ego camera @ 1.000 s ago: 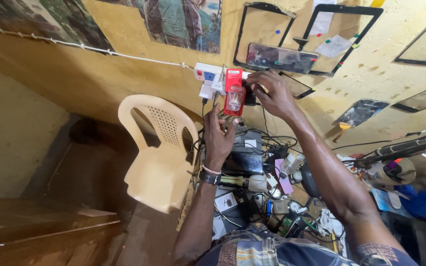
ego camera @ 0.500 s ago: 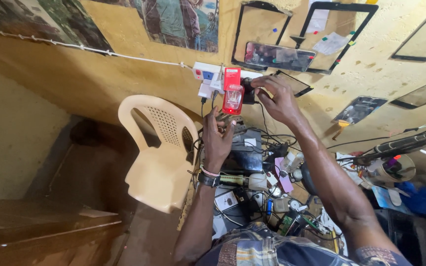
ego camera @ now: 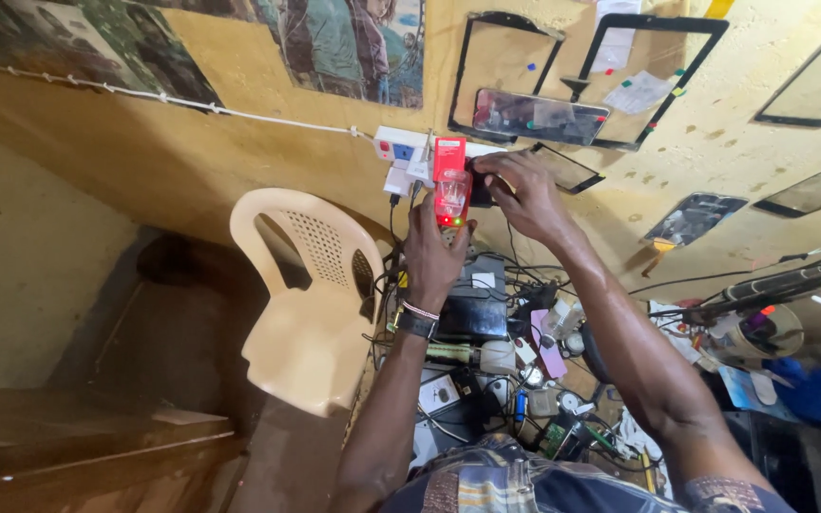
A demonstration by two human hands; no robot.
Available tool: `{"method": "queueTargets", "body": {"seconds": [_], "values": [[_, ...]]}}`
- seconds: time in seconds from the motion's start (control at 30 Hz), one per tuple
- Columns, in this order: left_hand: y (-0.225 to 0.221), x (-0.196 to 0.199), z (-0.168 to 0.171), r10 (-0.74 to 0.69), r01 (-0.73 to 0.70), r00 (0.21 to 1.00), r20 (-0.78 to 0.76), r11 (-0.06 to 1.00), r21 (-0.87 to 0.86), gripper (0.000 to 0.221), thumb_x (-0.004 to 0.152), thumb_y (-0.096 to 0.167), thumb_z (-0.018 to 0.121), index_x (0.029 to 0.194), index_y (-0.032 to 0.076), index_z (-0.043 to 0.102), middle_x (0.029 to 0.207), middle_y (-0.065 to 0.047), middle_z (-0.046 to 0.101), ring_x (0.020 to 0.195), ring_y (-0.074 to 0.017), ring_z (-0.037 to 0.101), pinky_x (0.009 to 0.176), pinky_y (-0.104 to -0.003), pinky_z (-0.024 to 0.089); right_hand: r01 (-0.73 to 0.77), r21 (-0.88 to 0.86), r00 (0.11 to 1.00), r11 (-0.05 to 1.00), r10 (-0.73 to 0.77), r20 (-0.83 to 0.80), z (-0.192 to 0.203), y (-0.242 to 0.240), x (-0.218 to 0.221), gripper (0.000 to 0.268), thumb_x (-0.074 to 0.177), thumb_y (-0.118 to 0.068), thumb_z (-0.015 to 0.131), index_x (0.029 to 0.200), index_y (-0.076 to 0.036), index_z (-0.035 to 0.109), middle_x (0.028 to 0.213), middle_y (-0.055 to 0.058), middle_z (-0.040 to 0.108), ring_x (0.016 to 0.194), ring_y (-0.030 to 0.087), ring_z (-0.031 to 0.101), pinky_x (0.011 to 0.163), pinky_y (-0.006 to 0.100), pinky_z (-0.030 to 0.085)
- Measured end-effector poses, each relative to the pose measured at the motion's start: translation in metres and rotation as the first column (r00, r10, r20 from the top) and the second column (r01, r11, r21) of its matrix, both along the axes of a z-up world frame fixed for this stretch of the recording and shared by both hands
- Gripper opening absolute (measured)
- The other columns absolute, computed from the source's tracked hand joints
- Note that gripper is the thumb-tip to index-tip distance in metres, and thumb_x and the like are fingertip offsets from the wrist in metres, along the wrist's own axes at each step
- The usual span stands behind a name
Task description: Disassembling an electronic speaker to inspect the internal circuit board using a screwdriver.
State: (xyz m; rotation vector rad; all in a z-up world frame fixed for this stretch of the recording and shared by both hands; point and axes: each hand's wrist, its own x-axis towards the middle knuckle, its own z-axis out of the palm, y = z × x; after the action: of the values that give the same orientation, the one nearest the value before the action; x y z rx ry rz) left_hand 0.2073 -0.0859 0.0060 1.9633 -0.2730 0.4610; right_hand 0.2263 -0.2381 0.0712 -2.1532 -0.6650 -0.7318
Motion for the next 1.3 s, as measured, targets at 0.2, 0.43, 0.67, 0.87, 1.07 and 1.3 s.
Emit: {"method": "queueTargets", "body": {"seconds": [0.2, 0.43, 0.67, 0.87, 1.07, 1.3], "values": [[0.002, 0.009, -0.009, 0.028, -0.033, 0.997, 0.078, 0.998, 0.053, 0.062, 0.072, 0.031, 0.068, 0.124, 0.01, 0.041, 0.104, -0.02, 0.049, 0.089, -0.0435, 0.056, 0.067, -0.05, 0.05, -0.014, -0.049, 0.999, 0.999, 0.016, 0.043, -0.006, -0.002, 0.019, 0.015, 0.084, -0.003, 0.056, 0.098, -0.003, 0.061, 0.094, 0.016, 0.061, 0.084, 0.041, 0.054, 0.071, 0.048, 0.043], [0.005, 0.005, 0.0, -0.005, 0.005, 1.0, 0.014, 1.0, 0.01, 0.069, 0.072, 0.041, 0.067, 0.126, 0.01, 0.037, 0.105, -0.021, 0.049, 0.092, -0.0432, 0.056, 0.07, -0.05, 0.049, -0.039, -0.026, 0.999, 0.999, 0.039, 0.03, -0.003, 0.002, 0.024, 0.018, 0.083, -0.004, 0.056, 0.1, -0.008, 0.062, 0.097, 0.013, 0.061, 0.088, 0.039, 0.055, 0.075, 0.046, 0.043], [0.008, -0.003, 0.007, -0.008, 0.008, 1.0, 0.001, 1.0, -0.002, 0.071, 0.073, 0.039, 0.067, 0.129, 0.01, 0.035, 0.108, -0.023, 0.048, 0.095, -0.0444, 0.055, 0.073, -0.052, 0.048, -0.011, 0.006, 1.0, 1.0, 0.01, 0.029, -0.006, -0.002, 0.024, 0.016, 0.085, -0.006, 0.056, 0.1, -0.008, 0.062, 0.098, 0.012, 0.061, 0.09, 0.038, 0.055, 0.077, 0.045, 0.043], [0.012, -0.008, 0.008, -0.032, 0.032, 0.999, -0.028, 0.999, -0.006, 0.072, 0.074, 0.037, 0.066, 0.129, 0.007, 0.032, 0.11, -0.025, 0.046, 0.096, -0.0441, 0.054, 0.073, -0.051, 0.049, -0.002, 0.038, 0.999, 0.999, 0.0, 0.045, -0.004, -0.004, 0.018, 0.018, 0.083, -0.002, 0.058, 0.099, -0.006, 0.062, 0.097, 0.014, 0.061, 0.092, 0.038, 0.056, 0.078, 0.045, 0.043], [0.02, -0.021, -0.011, -0.044, 0.04, 0.997, -0.068, 0.997, -0.07, 0.07, 0.076, 0.037, 0.064, 0.128, 0.002, 0.032, 0.108, -0.025, 0.047, 0.089, -0.0371, 0.059, 0.068, -0.044, 0.053, 0.012, 0.088, 1.0, 0.996, -0.013, 0.014, 0.003, -0.007, 0.001, 0.019, 0.081, 0.0, 0.059, 0.1, -0.004, 0.062, 0.092, 0.016, 0.061, 0.086, 0.039, 0.056, 0.074, 0.044, 0.045], [0.04, -0.049, -0.012, -0.027, 0.01, 0.993, -0.116, 0.989, -0.146, 0.06, 0.082, 0.035, 0.058, 0.126, 0.001, 0.034, 0.106, -0.023, 0.05, 0.088, -0.0344, 0.06, 0.071, -0.04, 0.054, 0.13, 0.275, 0.975, 0.953, -0.072, -0.21, -0.044, -0.025, -0.035, 0.018, 0.085, -0.014, 0.056, 0.1, -0.008, 0.065, 0.073, 0.009, 0.061, 0.063, 0.015, 0.054, 0.064, 0.029, 0.044]]}}
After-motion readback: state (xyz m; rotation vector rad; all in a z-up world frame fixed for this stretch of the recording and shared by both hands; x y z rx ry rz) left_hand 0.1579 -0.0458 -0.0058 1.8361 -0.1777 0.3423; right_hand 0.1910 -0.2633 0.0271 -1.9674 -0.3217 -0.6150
